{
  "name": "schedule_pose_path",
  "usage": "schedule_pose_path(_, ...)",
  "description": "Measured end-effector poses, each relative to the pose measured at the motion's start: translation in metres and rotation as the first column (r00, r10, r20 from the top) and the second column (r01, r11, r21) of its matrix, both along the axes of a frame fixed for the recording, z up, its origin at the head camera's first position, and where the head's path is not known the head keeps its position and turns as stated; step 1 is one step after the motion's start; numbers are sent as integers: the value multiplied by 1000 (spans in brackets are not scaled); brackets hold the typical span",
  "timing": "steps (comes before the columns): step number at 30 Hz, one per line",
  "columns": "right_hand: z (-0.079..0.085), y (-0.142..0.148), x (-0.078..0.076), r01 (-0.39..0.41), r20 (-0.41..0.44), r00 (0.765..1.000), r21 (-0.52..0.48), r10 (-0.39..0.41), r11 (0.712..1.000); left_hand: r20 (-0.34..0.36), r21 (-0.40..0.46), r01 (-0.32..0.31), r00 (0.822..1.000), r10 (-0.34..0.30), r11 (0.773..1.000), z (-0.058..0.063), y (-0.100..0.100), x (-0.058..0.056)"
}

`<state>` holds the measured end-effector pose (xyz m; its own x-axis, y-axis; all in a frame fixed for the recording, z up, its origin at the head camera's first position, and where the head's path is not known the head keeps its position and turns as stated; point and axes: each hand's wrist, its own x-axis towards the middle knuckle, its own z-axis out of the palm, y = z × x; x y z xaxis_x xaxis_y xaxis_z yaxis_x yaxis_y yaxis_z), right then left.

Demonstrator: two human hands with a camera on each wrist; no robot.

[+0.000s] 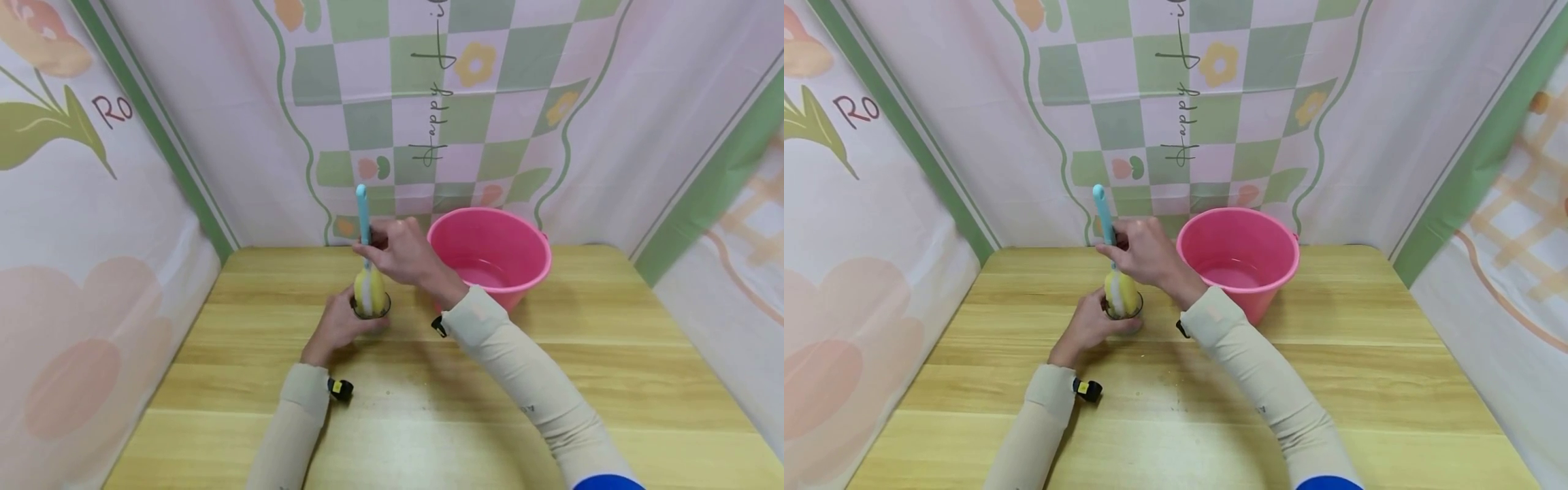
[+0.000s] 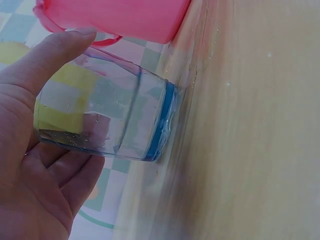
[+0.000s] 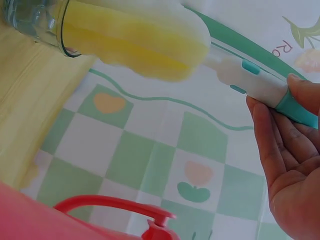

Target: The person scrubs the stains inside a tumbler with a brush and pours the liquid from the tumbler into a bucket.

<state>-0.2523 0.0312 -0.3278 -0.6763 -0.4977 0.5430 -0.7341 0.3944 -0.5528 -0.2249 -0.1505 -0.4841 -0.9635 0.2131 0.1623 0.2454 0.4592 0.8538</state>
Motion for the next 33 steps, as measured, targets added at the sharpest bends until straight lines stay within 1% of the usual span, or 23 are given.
schedule_pose_path(3, -6, -2, 0, 16, 4, 1000, 21, -16, 1000, 1, -5, 0, 1000, 0, 1000, 0, 0, 0)
schedule_pose_path(9, -25, -4, -3, 31, 16, 999, 57, -32, 998, 24, -5, -3, 1000, 3, 1000, 0, 3, 2)
schedule_pose_path(14, -32, -3, -4, 39, 14, 999, 53, -39, 998, 32, -5, -7, 999, 7, 1000, -1, 4, 2)
schedule_pose_path(18, -27, -3, -3, 22, 24, 999, 12, -22, 1000, 30, 4, -12, 999, 12, 1000, -1, 4, 2)
schedule_pose_path(22, -14, -2, -1, 16, 7, 1000, -40, -16, 999, 20, -1, -8, 1000, 8, 1000, 0, 2, 1)
schedule_pose_path(25, -6, -1, 0, 11, -18, 1000, -55, -12, 998, 17, -9, -10, 1000, 10, 1000, -1, 1, 0)
schedule_pose_path(27, -3, -2, 1, 8, -19, 1000, -54, -9, 998, 16, -10, -11, 1000, 11, 1000, -1, 1, 0)
schedule_pose_path(30, -6, -3, 1, 20, -6, 1000, -35, -20, 999, 13, -11, -12, 1000, 13, 1000, -1, 0, 0)
schedule_pose_path(33, -16, -4, 1, 22, 13, 1000, -9, -22, 1000, 12, -10, -12, 1000, 12, 1000, -1, 0, 0)
